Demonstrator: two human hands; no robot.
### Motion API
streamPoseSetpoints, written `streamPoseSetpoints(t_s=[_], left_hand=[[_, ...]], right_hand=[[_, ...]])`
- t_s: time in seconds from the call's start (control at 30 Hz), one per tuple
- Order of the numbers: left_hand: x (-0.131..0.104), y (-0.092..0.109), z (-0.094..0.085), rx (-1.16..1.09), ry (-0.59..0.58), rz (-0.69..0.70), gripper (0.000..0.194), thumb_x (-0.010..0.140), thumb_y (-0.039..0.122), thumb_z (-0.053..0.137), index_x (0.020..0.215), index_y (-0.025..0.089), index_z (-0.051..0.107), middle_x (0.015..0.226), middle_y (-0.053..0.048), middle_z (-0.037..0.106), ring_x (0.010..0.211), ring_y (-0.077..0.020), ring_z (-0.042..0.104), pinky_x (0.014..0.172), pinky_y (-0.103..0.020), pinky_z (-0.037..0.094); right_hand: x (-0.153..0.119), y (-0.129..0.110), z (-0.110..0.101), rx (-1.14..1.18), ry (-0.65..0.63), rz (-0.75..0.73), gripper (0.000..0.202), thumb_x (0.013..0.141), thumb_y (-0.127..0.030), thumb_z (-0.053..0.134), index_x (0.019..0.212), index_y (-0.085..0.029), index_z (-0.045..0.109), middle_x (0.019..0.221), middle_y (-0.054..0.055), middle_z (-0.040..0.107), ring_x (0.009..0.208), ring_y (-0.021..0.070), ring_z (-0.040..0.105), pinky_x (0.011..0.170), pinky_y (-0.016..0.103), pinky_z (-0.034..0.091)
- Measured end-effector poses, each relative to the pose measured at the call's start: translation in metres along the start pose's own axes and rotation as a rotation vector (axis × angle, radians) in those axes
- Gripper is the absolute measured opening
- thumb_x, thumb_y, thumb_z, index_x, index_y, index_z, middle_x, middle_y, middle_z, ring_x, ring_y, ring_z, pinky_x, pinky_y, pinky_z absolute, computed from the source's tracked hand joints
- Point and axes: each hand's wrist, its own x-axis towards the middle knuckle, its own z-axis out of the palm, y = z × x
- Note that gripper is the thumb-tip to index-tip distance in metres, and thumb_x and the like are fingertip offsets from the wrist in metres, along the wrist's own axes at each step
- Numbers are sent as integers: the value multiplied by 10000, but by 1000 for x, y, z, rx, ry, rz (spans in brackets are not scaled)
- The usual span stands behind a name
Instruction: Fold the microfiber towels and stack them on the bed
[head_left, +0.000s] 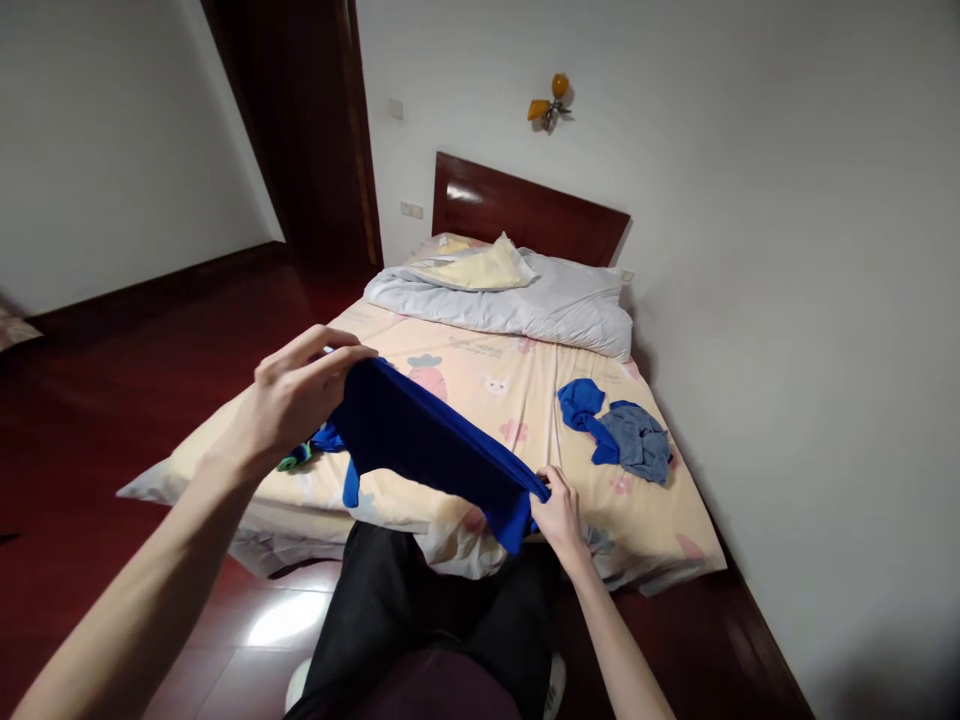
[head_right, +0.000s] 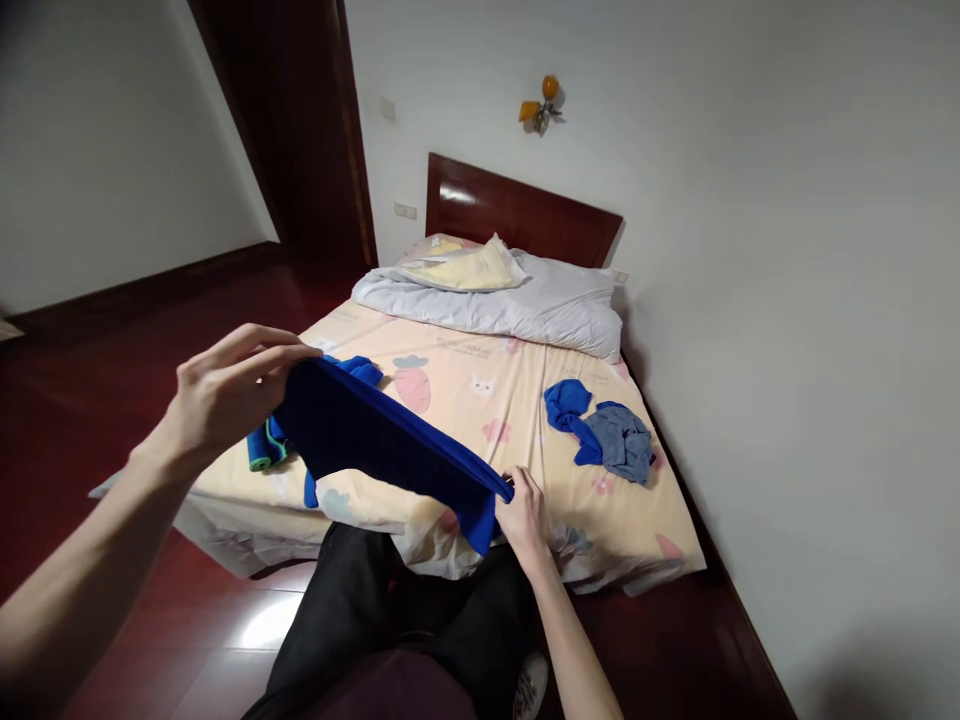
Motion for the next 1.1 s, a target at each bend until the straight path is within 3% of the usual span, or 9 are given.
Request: streamPoseSetpoints(t_s=[0.13,0.43,0.5,0.57,0.67,0.87,1.0,1.1], left_hand=[[-2,-13,-7,74,57,-17,314,976,27,529,970,217,779,1001,-13,713,819,-91,676,726,-190,536],[-18,-53,-17,152,40,-140,270,1011,157,540,956,213,799,1015,-32,732,849,-145,700,728,-263,566],[-19,-60,-18,151,23,-174,279,1019,199,531,946,218,799,1011,-35,738,863,-161,705,744,-287,574],[-20,-67,-22,146,3,-210,292,1024,237,518,932,225,795,995,-37,742,886,-180,710,783,-316,585],[-26,-75,-30,130,-56,-279,292,1013,262,503,918,255,779,995,-27,745,918,-193,717,843,-351,593],[-65,-89,-39,41,-284,-382,289,980,307,471,917,294,752,996,-34,754,897,-197,714,868,-365,577],[-85,-94,-38,9,-433,-414,298,964,412,485,924,277,747,947,-36,755,811,-189,695,802,-344,558],[-84,-94,-34,8,-492,-428,318,936,474,493,872,294,748,891,-10,759,732,-161,668,706,-299,523]], right_hand=[[-4,15,-11,-14,-30,56,216,760,-145,520,918,-240,633,938,40,718,913,239,707,831,326,539],[-19,61,-50,-136,-32,66,211,737,-140,480,888,-233,594,899,54,685,869,239,686,825,335,532],[-20,67,-60,-54,-122,88,204,772,-162,495,930,-231,605,906,45,700,874,231,699,833,332,547],[-21,70,-71,90,-292,121,170,851,-224,518,977,-226,632,949,49,736,903,226,723,843,330,571],[-22,73,-88,259,-477,181,220,932,-388,594,998,-209,702,1003,70,782,973,241,752,866,332,601],[-21,82,-130,210,-322,270,423,779,-582,795,933,-190,831,995,111,824,972,321,780,924,434,639],[-9,91,-162,163,-314,256,496,791,-659,758,952,-201,862,1041,120,826,997,333,784,955,465,642],[9,91,-180,115,-330,196,520,825,-654,725,1065,-211,852,1169,105,805,1130,330,754,1043,462,605]])
